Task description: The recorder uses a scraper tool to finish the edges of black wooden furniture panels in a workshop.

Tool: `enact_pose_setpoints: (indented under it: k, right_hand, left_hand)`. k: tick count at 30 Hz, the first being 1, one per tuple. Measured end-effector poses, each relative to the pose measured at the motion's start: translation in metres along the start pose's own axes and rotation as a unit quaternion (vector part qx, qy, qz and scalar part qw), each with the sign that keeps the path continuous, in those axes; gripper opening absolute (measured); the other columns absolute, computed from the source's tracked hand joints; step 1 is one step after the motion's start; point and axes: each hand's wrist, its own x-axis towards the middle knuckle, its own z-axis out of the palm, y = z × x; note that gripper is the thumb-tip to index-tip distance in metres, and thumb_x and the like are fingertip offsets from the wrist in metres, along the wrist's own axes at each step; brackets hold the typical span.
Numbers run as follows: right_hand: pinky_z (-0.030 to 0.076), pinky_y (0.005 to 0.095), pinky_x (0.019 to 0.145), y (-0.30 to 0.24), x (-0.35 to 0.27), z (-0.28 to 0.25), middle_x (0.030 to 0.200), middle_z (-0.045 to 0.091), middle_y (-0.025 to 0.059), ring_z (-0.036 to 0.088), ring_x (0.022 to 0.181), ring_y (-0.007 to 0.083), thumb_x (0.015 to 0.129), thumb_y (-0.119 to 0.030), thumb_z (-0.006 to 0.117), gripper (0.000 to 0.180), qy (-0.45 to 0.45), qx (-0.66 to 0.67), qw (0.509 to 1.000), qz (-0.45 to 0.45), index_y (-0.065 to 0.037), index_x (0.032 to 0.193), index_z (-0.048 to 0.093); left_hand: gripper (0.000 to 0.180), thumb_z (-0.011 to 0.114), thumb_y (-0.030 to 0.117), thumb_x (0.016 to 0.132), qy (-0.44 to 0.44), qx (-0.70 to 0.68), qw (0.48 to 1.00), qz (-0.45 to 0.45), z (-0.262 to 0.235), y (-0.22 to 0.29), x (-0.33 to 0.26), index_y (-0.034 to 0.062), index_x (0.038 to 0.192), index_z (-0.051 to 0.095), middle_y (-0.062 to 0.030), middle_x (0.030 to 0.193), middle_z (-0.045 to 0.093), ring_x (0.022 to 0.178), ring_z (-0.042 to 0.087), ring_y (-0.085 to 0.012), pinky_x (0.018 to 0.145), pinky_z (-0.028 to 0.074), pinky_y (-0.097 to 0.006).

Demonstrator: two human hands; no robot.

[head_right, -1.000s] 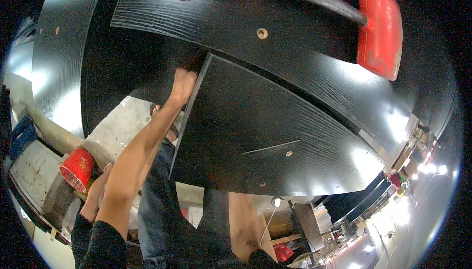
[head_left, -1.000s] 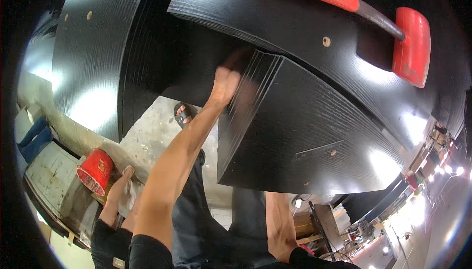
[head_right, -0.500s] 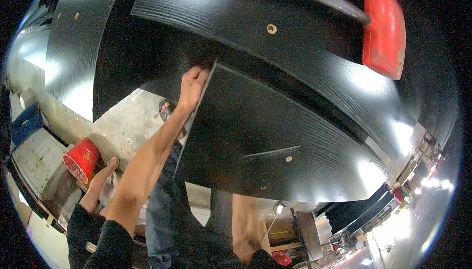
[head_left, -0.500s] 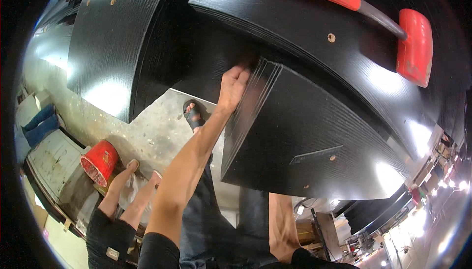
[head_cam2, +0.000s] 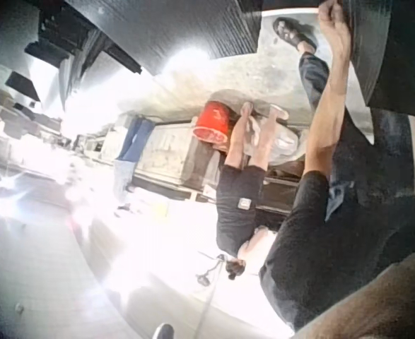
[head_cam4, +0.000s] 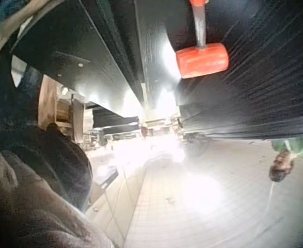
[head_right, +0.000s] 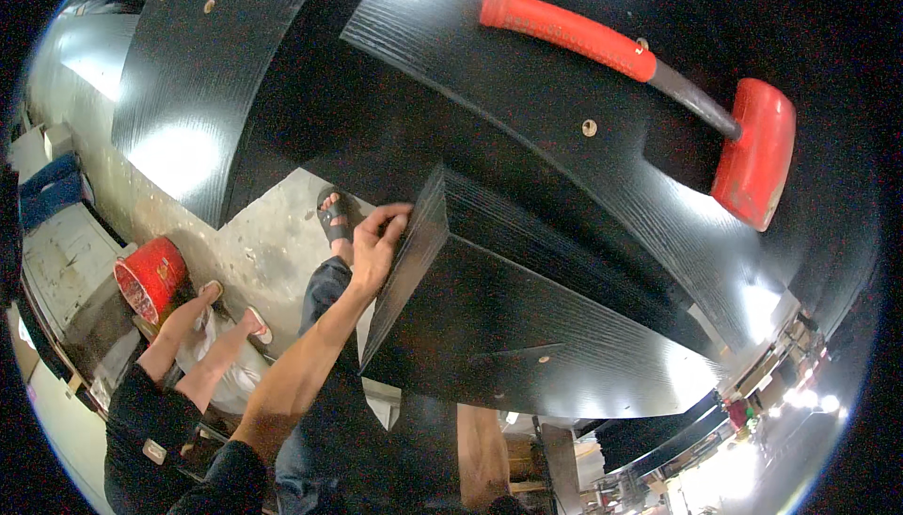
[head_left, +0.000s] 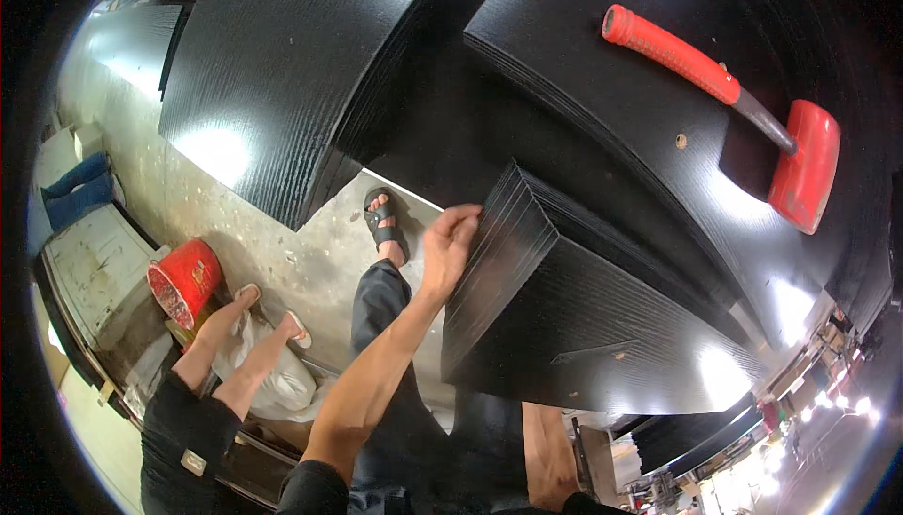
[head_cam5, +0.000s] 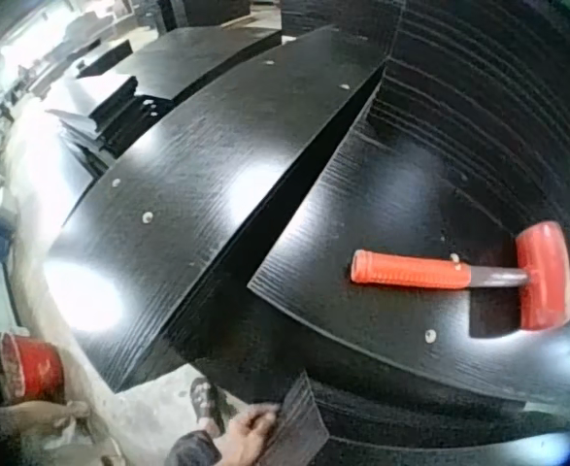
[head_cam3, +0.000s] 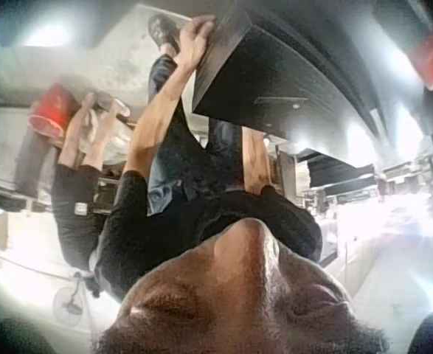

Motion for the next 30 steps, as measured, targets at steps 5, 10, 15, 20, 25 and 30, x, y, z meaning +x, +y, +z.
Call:
enact_pose_setpoints:
  k: [5, 10, 15, 20, 25, 30]
  right_hand:
    - [0.046, 0.0376, 0.1, -0.005, -0.012, -0.04, 0.119, 0.066, 0.0129, 0.064, 0.106, 0.0262, 0.094, -0.023, 0.064, 0.034, -0.024, -0.082, 0.996, -0.012, -0.006, 0.124, 0.062]
    - [0.047, 0.0362, 0.096, -0.138, 0.006, -0.126, 0.117, 0.068, 0.0126, 0.065, 0.102, 0.0265, 0.095, -0.024, 0.062, 0.033, -0.252, 0.333, 0.888, 0.192, -0.004, 0.121, 0.063]
    - [0.047, 0.0397, 0.097, -0.259, 0.077, -0.245, 0.114, 0.068, 0.0163, 0.062, 0.113, 0.0319, 0.095, -0.023, 0.057, 0.034, -0.002, 0.066, 0.995, -0.072, -0.001, 0.119, 0.066]
    - [0.043, 0.0433, 0.103, -0.284, 0.183, -0.261, 0.13, 0.058, 0.0213, 0.057, 0.119, 0.0371, 0.096, -0.026, 0.055, 0.043, 0.074, -0.082, 0.988, -0.108, 0.0, 0.13, 0.057]
    - [0.041, 0.0419, 0.105, -0.28, 0.206, -0.246, 0.132, 0.055, 0.0237, 0.054, 0.122, 0.04, 0.095, -0.03, 0.057, 0.047, -0.041, -0.132, 0.987, -0.078, -0.001, 0.132, 0.054]
    - [0.041, 0.0418, 0.105, -0.285, 0.224, -0.244, 0.133, 0.055, 0.0238, 0.053, 0.122, 0.0407, 0.096, -0.031, 0.056, 0.047, -0.104, -0.107, 0.985, -0.087, -0.001, 0.133, 0.053]
  left_hand:
    - [0.045, 0.055, 0.03, 0.097, 0.012, -0.063, 0.986, -0.154, -0.024, -0.019, -0.065, -0.0065, 0.123, 0.06, -0.0098, 0.103, 0.066, 0.094, 0.06, -0.0165, 0.084, 0.047, -0.031]
    - [0.047, 0.053, 0.034, 0.1, 0.08, -0.304, 0.887, -0.34, -0.032, -0.029, -0.105, -0.0023, 0.13, 0.057, -0.0112, 0.118, 0.065, 0.103, 0.062, -0.0196, 0.091, 0.048, -0.033]
    - [0.05, 0.054, 0.035, 0.1, 0.055, -0.505, 0.805, -0.307, -0.027, 0.013, -0.122, 0.0013, 0.136, 0.051, -0.0099, 0.126, 0.062, 0.11, 0.061, -0.0221, 0.096, 0.048, -0.036]
    - [0.054, 0.055, 0.034, 0.099, 0.08, -0.585, 0.753, -0.291, -0.029, 0.046, -0.145, -0.0029, 0.138, 0.046, -0.0111, 0.133, 0.057, 0.119, 0.055, -0.0231, 0.104, 0.042, -0.037]
    - [0.077, 0.063, 0.032, 0.095, 0.118, -0.549, 0.759, -0.33, -0.031, 0.098, -0.161, -0.0075, 0.15, 0.025, -0.0166, 0.15, 0.039, 0.137, 0.037, -0.025, 0.114, 0.026, -0.035]
    - [0.076, 0.058, 0.035, 0.095, 0.144, -0.514, 0.777, -0.333, -0.033, 0.111, -0.161, 0.0018, 0.154, 0.023, -0.0114, 0.154, 0.034, 0.14, 0.033, -0.0268, 0.115, 0.024, -0.039]
